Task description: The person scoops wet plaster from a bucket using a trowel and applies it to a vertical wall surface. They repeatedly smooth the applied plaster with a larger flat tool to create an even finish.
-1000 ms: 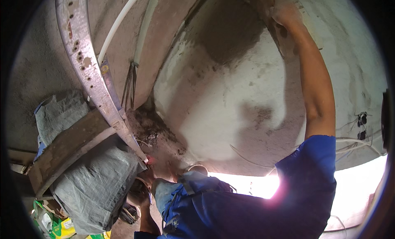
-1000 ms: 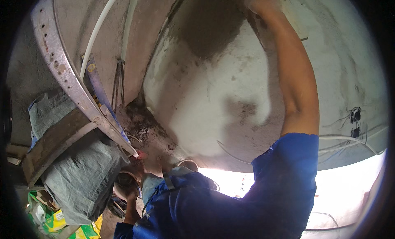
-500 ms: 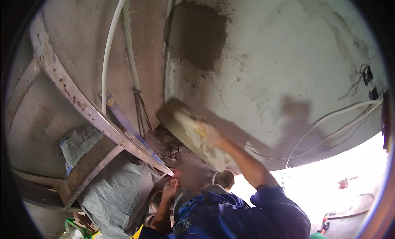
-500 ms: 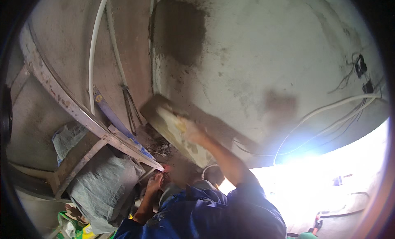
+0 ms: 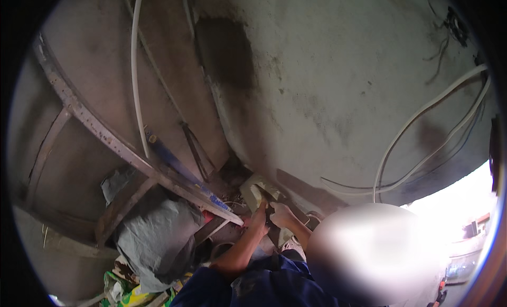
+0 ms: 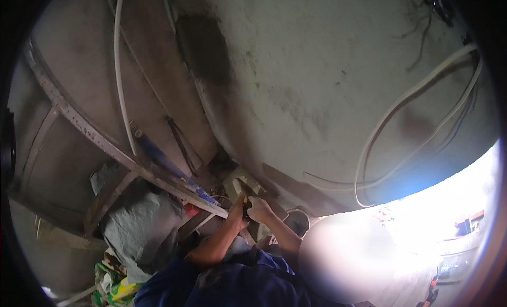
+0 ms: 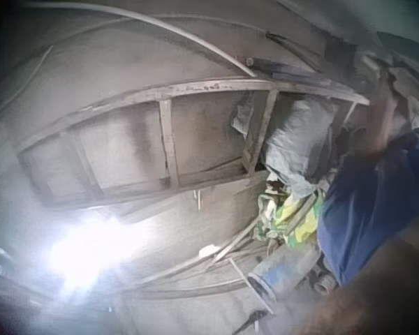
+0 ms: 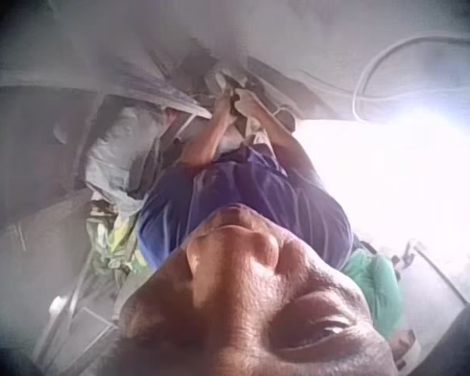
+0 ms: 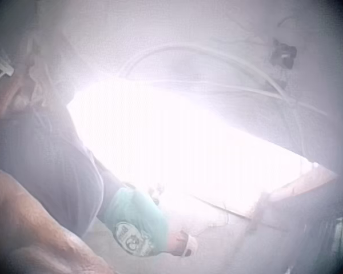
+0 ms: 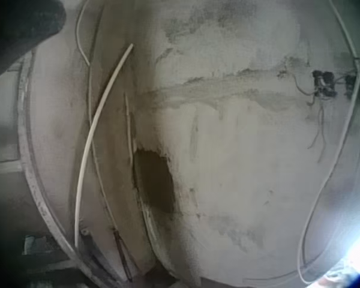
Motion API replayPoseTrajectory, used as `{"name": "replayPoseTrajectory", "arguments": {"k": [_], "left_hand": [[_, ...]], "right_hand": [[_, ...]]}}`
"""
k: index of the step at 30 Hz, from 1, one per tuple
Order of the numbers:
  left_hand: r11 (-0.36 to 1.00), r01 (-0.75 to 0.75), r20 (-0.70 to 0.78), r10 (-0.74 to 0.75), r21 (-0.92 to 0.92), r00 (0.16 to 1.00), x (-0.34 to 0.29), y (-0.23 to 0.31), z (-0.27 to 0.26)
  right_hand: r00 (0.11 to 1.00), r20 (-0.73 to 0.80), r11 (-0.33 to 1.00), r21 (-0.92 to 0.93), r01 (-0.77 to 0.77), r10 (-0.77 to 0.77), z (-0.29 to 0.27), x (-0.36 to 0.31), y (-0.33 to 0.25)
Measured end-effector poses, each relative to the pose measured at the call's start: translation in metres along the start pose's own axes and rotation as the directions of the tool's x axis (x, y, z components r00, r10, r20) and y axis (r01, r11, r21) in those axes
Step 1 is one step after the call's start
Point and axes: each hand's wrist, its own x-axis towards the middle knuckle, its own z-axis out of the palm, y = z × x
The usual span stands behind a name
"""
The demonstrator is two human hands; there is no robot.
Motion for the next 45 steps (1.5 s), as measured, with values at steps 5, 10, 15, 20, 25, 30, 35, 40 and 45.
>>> {"name": "replayPoseTrajectory", "arguments": {"k": [5,10,15,20,25,30,35,40,45], "left_hand": [[0.932,-0.123,0.024,0.122,0.342,0.992,-0.006,-0.032,0.005],[0.97,0.019,-0.095,0.004,0.241,0.995,0.03,-0.055,-0.021],[0.757,0.023,-0.193,0.137,0.653,0.972,0.069,-0.057,-0.043],[0.828,0.208,-0.382,0.008,0.521,0.924,0.085,-0.059,-0.073],[0.871,0.262,-0.392,-0.089,0.415,0.916,0.13,-0.081,-0.116],[0.811,0.268,-0.405,-0.042,0.519,0.913,0.16,-0.115,-0.136],[0.743,0.147,-0.312,0.087,0.653,0.946,0.198,-0.154,-0.172],[0.738,0.218,-0.326,0.004,0.639,0.945,0.231,-0.185,-0.186],[0.656,0.242,-0.333,0.015,0.715,0.943,0.245,-0.203,-0.211]], "right_hand": [[0.994,-0.025,0.991,-0.088,0.1,-0.103,-0.008,-0.048,0.006],[0.761,-0.521,0.904,-0.053,0.423,-0.387,-0.015,-0.124,0.008],[0.798,-0.586,0.967,0.089,0.238,-0.142,-0.023,-0.182,0.062],[0.868,-0.42,0.964,0.128,-0.234,0.267,0.03,-0.216,0.193],[0.763,-0.289,0.813,0.125,-0.569,0.578,0.079,-0.22,0.29],[0.66,-0.252,0.69,0.043,-0.723,0.708,0.112,-0.156,0.383],[0.544,-0.143,0.523,-0.158,-0.837,0.827,0.155,-0.092,0.496],[0.457,-0.12,0.429,-0.203,-0.88,0.881,0.196,-0.092,0.608],[0.54,-0.064,0.538,-0.046,-0.842,0.839,0.196,-0.039,0.578]]}}
